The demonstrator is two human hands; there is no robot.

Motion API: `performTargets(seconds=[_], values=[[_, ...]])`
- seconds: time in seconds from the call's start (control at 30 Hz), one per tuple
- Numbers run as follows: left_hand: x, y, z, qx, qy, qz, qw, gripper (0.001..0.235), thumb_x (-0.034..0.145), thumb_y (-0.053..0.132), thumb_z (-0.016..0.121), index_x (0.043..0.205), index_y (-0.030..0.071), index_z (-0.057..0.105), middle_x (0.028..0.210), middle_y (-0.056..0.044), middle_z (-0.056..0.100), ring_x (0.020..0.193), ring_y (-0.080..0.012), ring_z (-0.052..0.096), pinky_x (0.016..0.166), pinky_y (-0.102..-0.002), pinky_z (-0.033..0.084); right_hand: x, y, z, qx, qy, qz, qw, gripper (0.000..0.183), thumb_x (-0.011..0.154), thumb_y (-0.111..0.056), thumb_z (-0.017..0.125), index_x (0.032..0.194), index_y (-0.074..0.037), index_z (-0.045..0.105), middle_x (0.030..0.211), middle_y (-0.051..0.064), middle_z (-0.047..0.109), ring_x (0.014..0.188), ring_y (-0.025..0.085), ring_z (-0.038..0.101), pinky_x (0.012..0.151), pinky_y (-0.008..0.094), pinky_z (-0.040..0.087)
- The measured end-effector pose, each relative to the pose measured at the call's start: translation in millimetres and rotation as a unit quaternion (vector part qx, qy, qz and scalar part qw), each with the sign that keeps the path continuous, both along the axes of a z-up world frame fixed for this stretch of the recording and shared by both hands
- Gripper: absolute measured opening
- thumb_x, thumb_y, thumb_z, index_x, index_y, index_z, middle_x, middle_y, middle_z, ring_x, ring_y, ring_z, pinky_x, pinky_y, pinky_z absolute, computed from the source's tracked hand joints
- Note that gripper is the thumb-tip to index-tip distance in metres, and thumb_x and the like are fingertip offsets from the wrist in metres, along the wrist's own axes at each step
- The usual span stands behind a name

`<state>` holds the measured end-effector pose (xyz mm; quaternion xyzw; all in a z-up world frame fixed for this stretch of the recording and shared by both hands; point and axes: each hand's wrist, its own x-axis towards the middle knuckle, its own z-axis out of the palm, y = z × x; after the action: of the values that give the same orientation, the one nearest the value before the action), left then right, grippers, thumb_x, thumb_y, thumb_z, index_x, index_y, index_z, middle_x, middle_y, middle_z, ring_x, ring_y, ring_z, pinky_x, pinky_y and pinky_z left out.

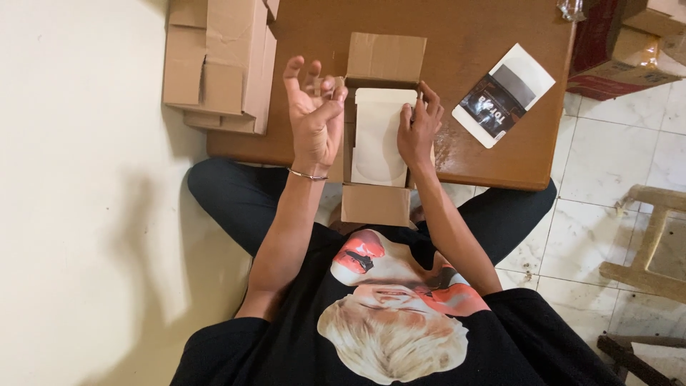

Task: The person places a bag of coffee and a small printed card into a cardboard box by hand and adjusts them to fit inside.

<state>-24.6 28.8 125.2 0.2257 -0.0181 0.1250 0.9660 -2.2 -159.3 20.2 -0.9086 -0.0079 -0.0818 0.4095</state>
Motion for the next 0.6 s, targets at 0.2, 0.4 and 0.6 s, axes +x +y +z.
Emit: performTargets(seconds=[0.2,0.4,0.6], values=[[2.2,-10.4,-31.4,0.156,0.136,0.083,0.975,0.084,0.070,-0.029,0.052,0.133,0.024,0.038,0.120,-0.002,0.035,0.096,-0.0117,0.044,0.079,-0.024,0.048,-1.0,-1.9,-8.0,-0.022,-0.062,-0.029,0.997,0.021,0.104,-0.019,0.054,0.098,-0.001,0.063,0.146,0.001,0.045,0.124,0.031,0.048,0.088,0.047,0.044],[5.1,-7.6,-58.7,0.186,0.226,0.095,0.952,0.086,0.069,-0.025,0.061,0.132,0.029,0.040,0.122,-0.003,0.029,0.100,-0.0158,0.038,0.079,-0.029,0.059,0.6,-3.9,-10.3,-0.043,-0.061,-0.026,0.997,0.018,0.102,-0.019,0.057,0.099,-0.003,0.064,0.144,0.002,0.046,0.123,0.032,0.049,0.084,0.050,0.047],[8.0,-7.3,-63.5,0.259,0.248,0.103,0.928,0.079,0.068,-0.020,0.063,0.129,0.026,0.042,0.121,-0.003,0.029,0.100,-0.0152,0.038,0.079,-0.027,0.055,-0.2,-1.6,-9.1,-0.028,-0.050,-0.040,0.998,0.020,0.102,-0.020,0.058,0.095,-0.002,0.064,0.145,-0.001,0.047,0.126,0.031,0.048,0.087,0.050,0.046]])
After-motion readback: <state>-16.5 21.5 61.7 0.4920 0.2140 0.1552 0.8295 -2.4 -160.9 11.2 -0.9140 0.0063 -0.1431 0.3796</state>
